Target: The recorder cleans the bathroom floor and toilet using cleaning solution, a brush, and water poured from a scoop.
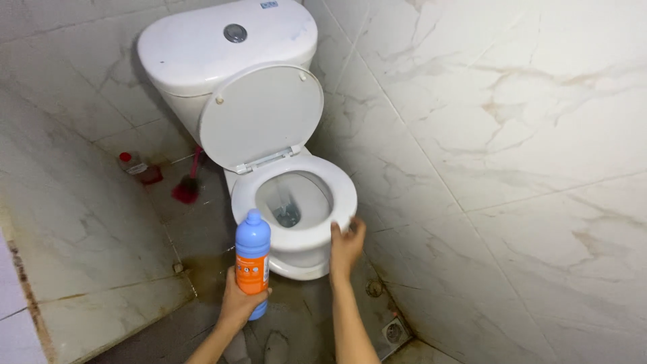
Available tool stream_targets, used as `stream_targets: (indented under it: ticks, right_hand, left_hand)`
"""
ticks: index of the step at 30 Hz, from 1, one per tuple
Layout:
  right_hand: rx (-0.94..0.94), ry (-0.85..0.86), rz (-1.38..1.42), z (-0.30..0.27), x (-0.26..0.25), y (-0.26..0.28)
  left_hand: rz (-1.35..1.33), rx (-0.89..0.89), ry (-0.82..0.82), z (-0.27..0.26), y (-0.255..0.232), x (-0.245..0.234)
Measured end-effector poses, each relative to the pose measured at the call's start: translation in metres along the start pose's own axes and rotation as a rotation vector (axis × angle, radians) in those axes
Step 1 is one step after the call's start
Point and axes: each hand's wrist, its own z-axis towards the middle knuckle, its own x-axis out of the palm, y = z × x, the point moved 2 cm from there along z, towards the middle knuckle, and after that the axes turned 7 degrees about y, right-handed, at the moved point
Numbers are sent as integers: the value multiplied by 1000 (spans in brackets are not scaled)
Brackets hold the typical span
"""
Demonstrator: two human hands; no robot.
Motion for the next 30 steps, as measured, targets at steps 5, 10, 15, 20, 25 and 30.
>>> stream_targets:
  ticks: [5, 10, 15, 20, 25, 30]
  right_hand:
    - [-550, 14, -284, 17, 34, 105]
    - [-785, 126, -403, 54, 87, 189]
    - [-1090, 137, -447, 100, 146, 229]
    - [-1022, 182, -487, 101, 178, 256]
    - [-1114, 80, -689, 98, 192, 265]
    - [-1052, 57, -897, 101, 195, 270]
  left_hand:
    - [-53, 37, -86, -6, -45, -21]
    - [-85, 92, -169, 11, -59, -34]
    - [-72, 120, -159, 40, -69, -35]
    - [-151, 164, -143, 46, -79, -31]
    - [-159, 148, -124, 45, -79, -25]
    - [-158, 155, -96, 45, -74, -19]
